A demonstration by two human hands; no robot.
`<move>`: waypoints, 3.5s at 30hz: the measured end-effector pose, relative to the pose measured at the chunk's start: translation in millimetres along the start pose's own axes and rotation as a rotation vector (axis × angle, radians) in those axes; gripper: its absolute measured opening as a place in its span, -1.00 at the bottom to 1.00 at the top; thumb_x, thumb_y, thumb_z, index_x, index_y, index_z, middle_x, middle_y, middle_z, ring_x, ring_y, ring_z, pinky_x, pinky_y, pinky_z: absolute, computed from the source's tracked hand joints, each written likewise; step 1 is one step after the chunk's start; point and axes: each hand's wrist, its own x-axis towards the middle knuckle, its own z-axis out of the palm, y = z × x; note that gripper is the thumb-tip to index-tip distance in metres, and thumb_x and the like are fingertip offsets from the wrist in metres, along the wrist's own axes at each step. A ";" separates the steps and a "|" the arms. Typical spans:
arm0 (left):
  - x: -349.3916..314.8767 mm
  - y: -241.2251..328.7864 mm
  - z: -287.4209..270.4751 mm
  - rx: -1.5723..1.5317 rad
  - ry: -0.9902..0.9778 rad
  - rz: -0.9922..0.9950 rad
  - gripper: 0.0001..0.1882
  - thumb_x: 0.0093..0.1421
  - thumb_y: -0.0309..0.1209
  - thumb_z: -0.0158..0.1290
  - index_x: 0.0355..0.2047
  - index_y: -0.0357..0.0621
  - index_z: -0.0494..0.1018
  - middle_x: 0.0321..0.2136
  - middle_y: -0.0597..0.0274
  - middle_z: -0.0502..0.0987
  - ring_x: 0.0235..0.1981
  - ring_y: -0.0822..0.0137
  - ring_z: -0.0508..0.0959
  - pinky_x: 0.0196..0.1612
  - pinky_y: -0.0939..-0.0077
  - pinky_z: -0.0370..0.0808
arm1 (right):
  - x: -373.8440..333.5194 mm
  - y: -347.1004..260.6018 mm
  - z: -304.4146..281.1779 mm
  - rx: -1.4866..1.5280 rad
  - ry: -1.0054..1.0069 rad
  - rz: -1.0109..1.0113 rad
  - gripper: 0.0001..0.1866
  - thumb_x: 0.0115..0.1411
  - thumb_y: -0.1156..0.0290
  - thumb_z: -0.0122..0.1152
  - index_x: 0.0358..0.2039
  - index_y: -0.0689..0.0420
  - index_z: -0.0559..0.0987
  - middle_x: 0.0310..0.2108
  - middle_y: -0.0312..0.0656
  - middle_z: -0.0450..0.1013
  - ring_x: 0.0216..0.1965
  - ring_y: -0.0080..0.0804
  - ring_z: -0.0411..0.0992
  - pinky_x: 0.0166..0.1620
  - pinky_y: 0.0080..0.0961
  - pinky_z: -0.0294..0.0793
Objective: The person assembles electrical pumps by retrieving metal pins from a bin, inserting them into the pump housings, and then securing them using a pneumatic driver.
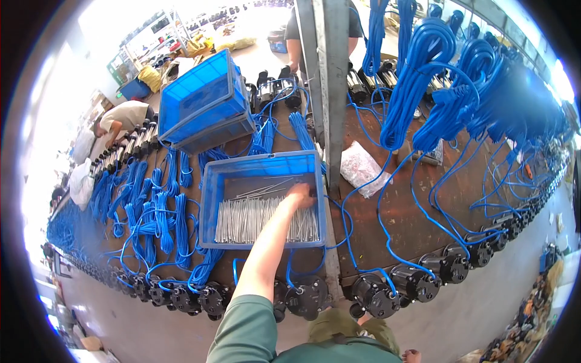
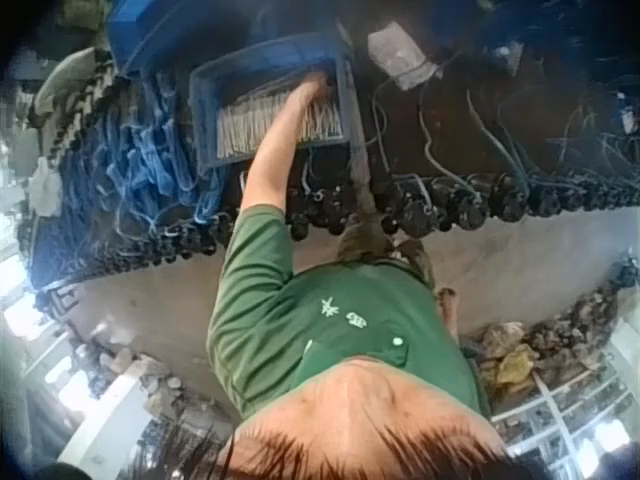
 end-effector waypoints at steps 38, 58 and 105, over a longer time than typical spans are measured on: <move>-28.1 2.4 -17.0 -0.145 0.058 0.210 -0.61 0.13 -0.11 0.13 -0.19 -0.11 0.66 -0.24 -0.15 0.64 -0.13 -0.11 0.63 -0.03 0.14 0.56 | -50.2 -5.6 44.4 0.005 0.126 0.017 -0.82 0.23 0.40 0.15 -0.30 0.26 0.60 -0.53 -0.18 0.55 -0.59 -0.44 0.49 -0.57 -0.48 0.42; -50.6 3.3 -11.3 -0.014 0.225 0.186 -0.63 0.14 -0.09 0.10 -0.32 -0.12 0.68 -0.46 -0.15 0.62 -0.30 -0.10 0.64 -0.06 0.07 0.53 | -75.8 -37.6 62.8 -0.042 0.156 -0.045 -0.70 0.17 0.34 0.24 -0.28 0.38 0.66 -0.44 -0.04 0.60 -0.36 -0.29 0.53 -0.24 -0.31 0.48; -166.8 -0.2 -109.8 -0.079 0.904 0.657 -0.70 0.05 -0.48 0.19 -0.72 -0.15 0.31 -0.72 0.14 0.38 -0.69 0.09 0.47 -0.60 0.30 0.39 | -222.2 -659.7 311.2 -0.771 -0.279 -1.146 -0.49 0.32 -0.02 0.03 -0.04 0.17 0.61 -0.09 0.05 0.60 -0.04 0.00 0.58 0.05 -0.15 0.53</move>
